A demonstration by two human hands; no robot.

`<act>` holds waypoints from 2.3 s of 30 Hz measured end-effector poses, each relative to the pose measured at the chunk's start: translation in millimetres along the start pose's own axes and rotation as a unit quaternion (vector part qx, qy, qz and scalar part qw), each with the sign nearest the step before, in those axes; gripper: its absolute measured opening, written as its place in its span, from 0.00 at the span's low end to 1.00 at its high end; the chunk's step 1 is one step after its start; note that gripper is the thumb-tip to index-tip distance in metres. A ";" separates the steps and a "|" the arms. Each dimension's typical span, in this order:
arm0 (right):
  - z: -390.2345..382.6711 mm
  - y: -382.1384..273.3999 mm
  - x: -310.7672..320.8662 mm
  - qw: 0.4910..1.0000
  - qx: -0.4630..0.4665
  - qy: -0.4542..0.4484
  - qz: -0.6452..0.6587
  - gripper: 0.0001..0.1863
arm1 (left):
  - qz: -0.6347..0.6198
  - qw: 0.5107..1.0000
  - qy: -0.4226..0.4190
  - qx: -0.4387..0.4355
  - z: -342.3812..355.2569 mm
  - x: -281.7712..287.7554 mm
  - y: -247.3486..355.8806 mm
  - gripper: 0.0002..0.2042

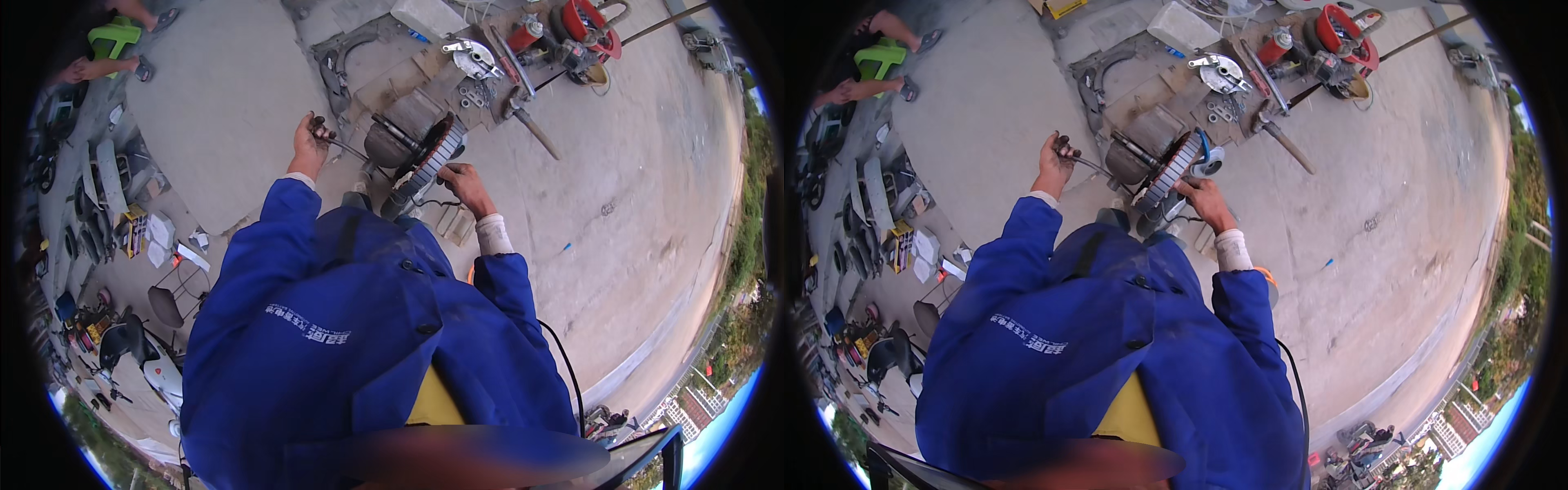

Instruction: The person sits on the floor and uses a wrench to tighten bolts on a motor component. They repeatedly adjust the part and rotate it to access different bolt positions.

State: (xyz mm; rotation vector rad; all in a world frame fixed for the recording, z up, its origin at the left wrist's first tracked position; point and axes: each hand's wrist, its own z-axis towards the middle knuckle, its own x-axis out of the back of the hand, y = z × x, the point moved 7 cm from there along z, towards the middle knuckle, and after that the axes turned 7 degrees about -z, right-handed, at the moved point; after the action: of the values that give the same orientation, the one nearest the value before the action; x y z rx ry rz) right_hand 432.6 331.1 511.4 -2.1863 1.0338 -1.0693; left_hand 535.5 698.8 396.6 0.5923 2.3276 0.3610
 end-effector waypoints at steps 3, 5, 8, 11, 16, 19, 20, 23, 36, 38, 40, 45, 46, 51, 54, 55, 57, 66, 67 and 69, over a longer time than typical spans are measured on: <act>-11.1 -16.0 1.0 0.998 0.006 0.021 -0.062 0.30 | -0.033 0.998 -0.001 0.053 -0.9 3.9 4.2 0.16; -18.7 -23.7 1.9 0.991 0.028 0.080 -0.103 0.33 | 0.009 0.999 0.002 0.040 3.1 3.3 2.1 0.17; -15.0 -16.4 1.0 0.992 0.025 0.080 -0.097 0.34 | 0.040 0.999 0.024 0.020 0.3 -3.1 -3.3 0.17; -18.9 -25.7 6.0 0.992 -0.025 0.055 -0.112 0.32 | 0.052 0.997 0.050 0.008 -2.3 -5.4 -0.9 0.18; -16.6 -17.4 0.8 0.994 -0.008 0.077 -0.078 0.31 | 0.034 0.993 0.105 -0.048 -4.5 -1.0 4.4 0.18; -12.6 -19.0 3.2 0.994 -0.015 0.066 -0.087 0.30 | 0.021 0.994 0.068 -0.087 -17.9 -6.9 1.3 0.17; -13.1 -20.7 1.5 0.993 -0.011 0.070 -0.090 0.30 | 0.025 0.994 0.061 -0.092 -18.3 -7.0 5.3 0.16; -23.4 -36.2 7.7 0.991 -0.002 0.064 -0.118 0.30 | 0.038 0.992 0.058 -0.102 -27.0 -10.9 3.6 0.16; -2.9 -5.4 -3.7 0.996 0.072 0.041 -0.044 0.25 | 0.058 0.988 0.050 -0.134 -36.4 -11.5 3.3 0.15; -2.8 -10.5 -3.3 0.996 0.078 0.033 -0.043 0.24 | 0.056 0.989 0.048 -0.128 -34.6 -9.3 2.5 0.15; -3.3 -12.9 -3.6 0.997 0.066 0.021 -0.033 0.24 | 0.047 0.991 0.038 -0.121 -32.7 -8.8 2.8 0.15; 1.3 -2.8 -7.2 0.997 0.062 0.026 -0.027 0.23 | 0.040 0.992 0.038 -0.117 -28.5 -3.9 1.7 0.15; 1.4 -2.4 -7.2 0.997 0.065 0.030 -0.023 0.23 | 0.034 0.992 0.035 -0.116 -28.4 -3.7 1.4 0.15; 4.5 6.4 -8.5 0.997 0.056 0.032 -0.032 0.23 | 0.033 0.997 0.006 -0.075 -30.6 -6.2 -0.5 0.16; 4.4 7.4 -7.1 0.997 0.059 0.039 -0.025 0.24 | 0.042 0.997 -0.001 -0.070 -33.2 -13.6 -0.4 0.17; 3.0 4.4 -7.3 0.997 0.060 0.041 -0.022 0.24 | 0.048 0.996 0.000 -0.074 -33.9 -14.5 0.2 0.17; 0.8 -0.5 -7.2 0.997 0.057 0.037 -0.026 0.24 | 0.040 0.996 0.009 -0.080 -34.9 -12.7 2.0 0.16; 0.9 4.7 -9.9 0.997 0.061 0.049 0.004 0.22 | 0.042 0.994 0.014 -0.100 -41.3 -13.5 0.9 0.15; 2.5 5.2 -9.7 0.996 0.068 0.051 0.006 0.21 | 0.046 0.993 0.015 -0.104 -41.8 -14.4 1.5 0.15; 4.6 9.1 -10.3 0.997 0.062 0.045 0.003 0.21 | 0.038 0.994 0.011 -0.097 -38.1 -12.6 0.7 0.15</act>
State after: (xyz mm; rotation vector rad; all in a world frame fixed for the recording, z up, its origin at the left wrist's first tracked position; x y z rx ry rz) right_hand 428.4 334.4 497.9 -2.0515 0.9837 -1.2069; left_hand 517.6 689.5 431.4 0.5838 2.2618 0.6246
